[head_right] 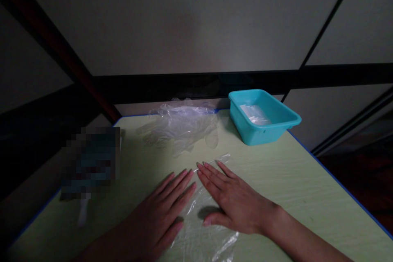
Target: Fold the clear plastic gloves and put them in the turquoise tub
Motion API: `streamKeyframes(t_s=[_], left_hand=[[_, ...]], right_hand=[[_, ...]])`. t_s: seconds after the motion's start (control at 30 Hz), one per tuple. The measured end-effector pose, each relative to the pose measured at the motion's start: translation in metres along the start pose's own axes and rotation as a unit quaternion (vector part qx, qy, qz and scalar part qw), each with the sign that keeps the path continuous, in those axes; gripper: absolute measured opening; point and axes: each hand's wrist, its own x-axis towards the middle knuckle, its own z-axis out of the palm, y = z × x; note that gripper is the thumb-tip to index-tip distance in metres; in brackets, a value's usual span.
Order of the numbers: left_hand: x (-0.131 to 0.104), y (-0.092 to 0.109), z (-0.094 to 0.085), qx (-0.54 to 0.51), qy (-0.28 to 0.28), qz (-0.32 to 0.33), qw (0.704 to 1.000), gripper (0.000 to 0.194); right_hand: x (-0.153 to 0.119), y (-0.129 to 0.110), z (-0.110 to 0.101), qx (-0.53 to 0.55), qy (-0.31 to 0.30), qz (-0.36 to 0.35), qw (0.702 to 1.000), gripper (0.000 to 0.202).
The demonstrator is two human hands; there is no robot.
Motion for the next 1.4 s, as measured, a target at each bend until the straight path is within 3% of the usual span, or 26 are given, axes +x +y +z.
streamKeyframes(t_s=[0.57, 1.03, 1.4], left_hand=[[-0.002, 0.000, -0.004, -0.013, -0.016, -0.014, 1.000, 0.065], [-0.002, -0.004, -0.006, -0.024, -0.038, -0.005, 0.999, 0.066], [-0.006, -0.036, -0.003, 0.037, -0.006, -0.056, 0.998, 0.066]], right_hand=[[-0.029, 0.030, -0.001, -0.083, 0.029, 0.087, 0.992, 0.075], [-0.030, 0.034, 0.000, -0.087, 0.031, 0.105, 0.990, 0.074], [-0.025, 0.035, 0.003, -0.086, 0.056, 0.124, 0.987, 0.072]])
